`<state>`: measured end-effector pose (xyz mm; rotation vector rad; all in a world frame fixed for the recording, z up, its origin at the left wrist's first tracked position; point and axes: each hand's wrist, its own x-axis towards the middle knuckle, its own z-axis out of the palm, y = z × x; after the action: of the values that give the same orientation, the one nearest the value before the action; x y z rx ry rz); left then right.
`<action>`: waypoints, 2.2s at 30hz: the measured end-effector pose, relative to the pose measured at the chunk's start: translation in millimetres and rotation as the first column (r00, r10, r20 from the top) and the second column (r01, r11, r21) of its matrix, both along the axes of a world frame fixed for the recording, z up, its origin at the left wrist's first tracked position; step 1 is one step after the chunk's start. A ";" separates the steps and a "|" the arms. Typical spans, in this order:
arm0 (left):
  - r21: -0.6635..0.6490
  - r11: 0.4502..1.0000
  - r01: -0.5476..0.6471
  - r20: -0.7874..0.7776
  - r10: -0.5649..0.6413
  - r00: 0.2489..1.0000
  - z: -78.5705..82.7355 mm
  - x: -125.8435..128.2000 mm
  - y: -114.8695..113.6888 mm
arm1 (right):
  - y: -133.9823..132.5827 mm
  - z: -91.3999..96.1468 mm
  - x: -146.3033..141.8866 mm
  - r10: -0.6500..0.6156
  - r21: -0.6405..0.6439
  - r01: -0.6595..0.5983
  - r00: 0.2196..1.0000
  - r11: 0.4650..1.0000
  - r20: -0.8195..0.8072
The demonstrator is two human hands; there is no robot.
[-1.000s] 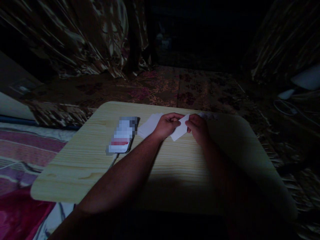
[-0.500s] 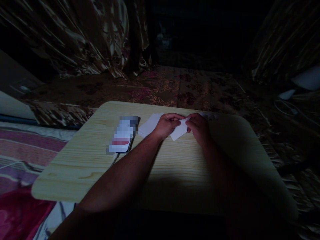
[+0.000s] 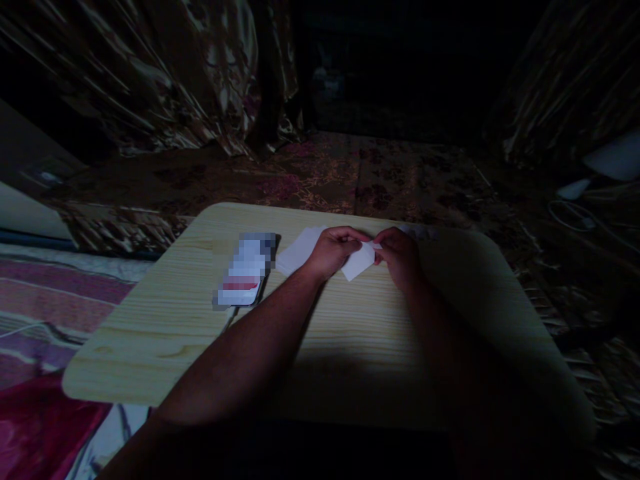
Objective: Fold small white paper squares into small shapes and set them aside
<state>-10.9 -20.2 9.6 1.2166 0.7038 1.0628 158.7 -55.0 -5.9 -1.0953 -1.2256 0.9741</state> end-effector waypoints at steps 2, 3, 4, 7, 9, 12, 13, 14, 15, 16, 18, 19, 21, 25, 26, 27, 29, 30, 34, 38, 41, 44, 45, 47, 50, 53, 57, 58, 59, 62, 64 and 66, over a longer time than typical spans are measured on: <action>0.014 1.000 0.012 -0.004 -0.012 1.000 1.1 -0.2 -0.7 | -0.5 0.3 0.2 0.010 0.008 -0.010 1.000 1.000 0.012; 0.021 1.000 0.021 -0.005 -0.021 1.000 2.0 -0.2 -1.2 | -0.8 0.7 0.0 0.014 0.016 -0.014 1.000 1.000 0.026; 0.026 0.999 0.033 -0.011 -0.033 0.999 3.0 0.0 -1.9 | -1.0 1.0 -0.3 0.016 0.023 -0.017 0.999 1.000 0.043; 0.026 0.998 0.066 -0.058 -0.064 0.996 6.1 1.2 -4.4 | -0.9 1.1 -1.4 0.023 0.031 -0.026 0.995 0.999 0.102; 0.028 0.997 0.078 -0.090 -0.075 0.993 6.4 2.1 -5.4 | -0.4 0.5 -1.9 0.027 0.030 -0.031 0.992 0.999 0.123; 0.041 0.998 0.049 -0.116 -0.044 0.992 3.7 2.8 -5.1 | -0.8 1.6 -3.0 0.023 0.027 -0.027 0.989 0.999 0.147; 0.040 0.999 0.035 -0.119 -0.030 0.992 2.4 2.9 -4.6 | -1.4 2.8 -3.6 0.019 0.024 -0.023 0.988 0.999 0.154; 0.033 0.999 0.028 -0.121 -0.024 0.992 1.3 2.8 -4.2 | -2.1 4.3 -4.3 0.016 0.016 -0.019 0.987 1.000 0.157; 0.024 0.999 0.024 -0.122 -0.021 0.992 0.4 2.7 -3.7 | -2.8 5.8 -5.0 0.012 0.007 -0.013 0.989 1.000 0.146; 0.016 1.000 0.020 -0.123 -0.018 0.992 -0.3 2.6 -3.3 | -3.4 7.3 -5.7 0.011 -0.013 -0.010 0.993 1.000 0.118; 0.011 1.000 0.011 -0.123 -0.009 0.992 -0.7 2.5 -2.7 | -4.0 9.5 -6.4 -0.002 -0.063 0.004 0.999 0.998 0.032; 0.013 1.000 0.001 -0.121 0.000 0.993 -0.6 2.6 -2.5 | -4.0 10.0 -6.3 -0.009 -0.088 0.008 1.000 0.996 -0.010; 0.014 1.000 -0.026 -0.111 0.027 0.993 0.2 3.0 -2.4 | -3.9 10.6 -5.4 -0.013 -0.114 0.005 0.997 0.993 -0.075; 0.000 0.996 -0.085 -0.096 0.085 0.992 2.6 3.8 -3.2 | -5.9 13.1 -4.4 0.012 -0.113 -0.016 0.999 0.993 -0.036; 0.000 0.995 -0.097 -0.097 0.096 0.991 3.0 3.9 -3.5 | -6.8 14.2 -4.9 0.005 -0.115 -0.005 1.000 0.993 0.003; -0.001 0.994 -0.106 -0.098 0.105 0.990 3.3 4.0 -3.6 | -7.6 15.3 -5.5 -0.003 -0.118 0.008 0.999 0.993 0.041; -0.003 0.993 -0.118 -0.096 0.118 0.988 3.0 4.1 -3.6 | -8.8 16.9 -6.8 -0.018 -0.119 0.030 0.995 0.992 0.096; -0.003 0.993 -0.121 -0.091 0.121 0.988 2.5 4.1 -3.4 | -8.9 17.1 -7.3 -0.022 -0.118 0.035 0.993 0.992 0.115; 0.016 0.994 -0.110 -0.091 0.111 0.990 -0.7 3.5 -1.6 | -7.2 14.6 -7.3 -0.036 -0.102 0.050 0.990 0.994 0.137; 0.068 0.997 -0.019 -0.082 0.025 0.996 0.3 1.0 -0.3 | -6.4 12.5 -6.1 -0.042 -0.069 0.050 0.992 0.996 0.119; 0.073 0.995 0.071 -0.064 -0.066 0.996 4.3 -1.0 -0.7 | -7.2 13.6 -5.7 -0.029 -0.056 0.038 0.988 0.998 0.153; 0.079 0.991 0.106 -0.105 -0.097 0.990 6.9 -2.0 -1.5 | -7.8 15.0 -5.2 -0.024 -0.061 0.036 0.981 0.997 0.192; 0.079 0.991 0.113 -0.114 -0.103 0.988 7.0 -2.1 -1.6 | -7.7 15.3 -4.9 -0.028 -0.071 0.043 0.980 0.997 0.198; 0.075 0.989 0.126 -0.107 -0.118 0.987 6.2 -2.1 -1.3 | -7.5 15.7 -4.5 -0.044 -0.096 0.065 0.977 0.993 0.209; 0.068 0.986 0.154 -0.080 -0.148 0.986 4.3 -2.4 -0.3 | -7.3 16.2 -4.3 -0.060 -0.110 0.087 0.973 0.990 0.224; 0.068 0.979 0.190 -0.083 -0.184 0.979 4.3 -3.3 -0.1 | -7.3 16.6 -4.9 -0.062 -0.101 0.086 0.974 0.991 0.220; 0.082 0.972 0.221 -0.132 -0.209 0.969 6.8 -3.5 -1.7 | -8.2 17.5 -5.7 -0.056 -0.099 0.079 0.976 0.992 0.209; 0.090 0.970 0.226 -0.144 -0.212 0.967 7.2 -3.4 -2.1 | -8.7 17.7 -5.6 -0.050 -0.106 0.072 0.978 0.992 0.200; 0.096 0.969 0.227 -0.156 -0.210 0.965 7.3 -3.2 -2.4 | -9.1 17.8 -5.5 -0.038 -0.114 0.060 0.981 0.992 0.190; 0.098 0.976 0.195 -0.199 -0.173 0.965 6.1 -3.2 -2.4 | -9.8 16.8 -4.4 0.006 -0.128 0.017 0.984 0.992 0.178; 0.100 0.981 0.165 -0.217 -0.140 0.966 4.6 -3.6 -1.8 | -9.3 14.9 -3.5 0.011 -0.106 0.010 0.980 0.994 0.197; 0.113 0.982 0.150 -0.223 -0.122 0.967 3.5 -3.9 -1.3 | -8.2 12.8 -2.8 0.004 -0.074 0.012 0.976 0.997 0.217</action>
<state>-14.8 -21.5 13.1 1.4868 0.7136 0.8814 155.9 -63.2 6.9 -1.2897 -1.3709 0.9210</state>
